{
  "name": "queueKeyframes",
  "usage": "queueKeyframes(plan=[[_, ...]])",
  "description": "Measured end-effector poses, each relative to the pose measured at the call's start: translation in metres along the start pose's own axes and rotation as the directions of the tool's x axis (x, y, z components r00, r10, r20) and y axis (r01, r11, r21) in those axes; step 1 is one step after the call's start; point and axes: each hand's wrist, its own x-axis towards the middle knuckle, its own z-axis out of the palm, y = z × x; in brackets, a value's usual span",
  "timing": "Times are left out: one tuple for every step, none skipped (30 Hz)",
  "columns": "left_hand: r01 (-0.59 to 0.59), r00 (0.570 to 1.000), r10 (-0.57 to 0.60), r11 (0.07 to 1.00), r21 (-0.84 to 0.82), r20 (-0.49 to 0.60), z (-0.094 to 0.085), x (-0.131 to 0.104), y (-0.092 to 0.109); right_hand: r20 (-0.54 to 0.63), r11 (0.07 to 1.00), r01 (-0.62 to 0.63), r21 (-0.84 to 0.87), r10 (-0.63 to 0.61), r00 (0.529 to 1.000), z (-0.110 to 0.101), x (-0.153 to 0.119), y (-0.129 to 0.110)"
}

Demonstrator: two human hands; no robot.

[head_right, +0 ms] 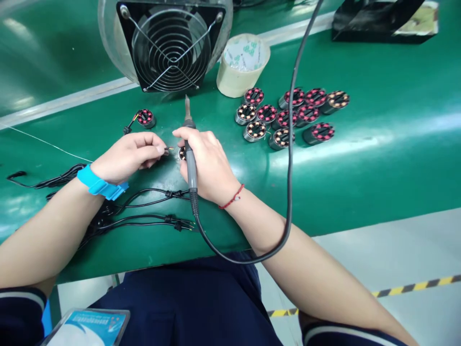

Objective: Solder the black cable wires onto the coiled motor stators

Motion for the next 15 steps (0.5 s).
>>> queueKeyframes(plan=[[-0.001,1.000,0.000,0.999,-0.035,-0.020,0.0001,0.0006,0.0000,-0.001,1.000,0.007,-0.001,-0.007,1.000,0.0001,-0.0003,-0.0006],[-0.007,0.999,0.005,0.999,-0.054,-0.037,0.0006,0.0012,-0.0006,0.000,1.000,0.016,-0.001,-0.016,1.000,0.0002,-0.0006,-0.0011],[-0.015,0.999,0.012,0.998,-0.057,-0.049,0.0013,0.0017,-0.0017,0.002,1.000,0.026,-0.001,-0.026,1.000,0.0003,-0.0010,-0.0016],[-0.022,0.998,0.019,0.999,-0.046,-0.055,0.0022,0.0020,-0.0032,0.004,0.999,0.037,-0.002,-0.037,0.999,0.0005,-0.0014,-0.0020],[-0.025,0.998,0.024,0.999,-0.026,-0.056,0.0033,0.0023,-0.0048,0.005,0.999,0.044,-0.003,-0.044,0.999,0.0007,-0.0017,-0.0023],[-0.023,0.998,0.023,1.000,-0.001,-0.054,0.0044,0.0025,-0.0064,0.007,0.999,0.049,-0.003,-0.049,0.999,0.0009,-0.0019,-0.0026],[-0.016,0.999,0.017,1.000,0.023,-0.051,0.0054,0.0026,-0.0077,0.009,0.999,0.051,-0.001,-0.051,0.999,0.0011,-0.0021,-0.0028],[-0.008,0.999,0.010,0.999,0.046,-0.049,0.0061,0.0026,-0.0087,0.011,0.999,0.054,0.002,-0.054,0.999,0.0012,-0.0021,-0.0030],[-0.001,0.999,0.004,0.998,0.067,-0.048,0.0065,0.0025,-0.0091,0.012,0.998,0.057,0.006,-0.057,0.998,0.0012,-0.0021,-0.0032],[0.004,0.999,0.001,0.996,0.085,-0.050,0.0065,0.0023,-0.0089,0.010,0.998,0.062,0.008,-0.062,0.998,0.0011,-0.0021,-0.0034],[0.006,0.999,-0.001,0.995,0.100,-0.051,0.0062,0.0020,-0.0081,0.008,0.998,0.068,0.009,-0.068,0.998,0.0009,-0.0020,-0.0035],[0.008,0.999,-0.003,0.994,0.110,-0.048,0.0055,0.0017,-0.0069,0.004,0.997,0.075,0.010,-0.076,0.997,0.0008,-0.0020,-0.0036],[0.012,0.999,-0.008,0.993,0.114,-0.040,0.0047,0.0012,-0.0053,0.001,0.996,0.083,0.012,-0.083,0.997,0.0006,-0.0019,-0.0035],[0.019,0.999,-0.016,0.993,0.113,-0.029,0.0040,0.0007,-0.0037,-0.003,0.996,0.090,0.014,-0.090,0.996,0.0005,-0.0018,-0.0034],[0.029,1.000,-0.027,0.993,0.111,-0.017,0.0035,0.0002,-0.0020,-0.007,0.995,0.096,0.016,-0.095,0.995,0.0005,-0.0017,-0.0032]])
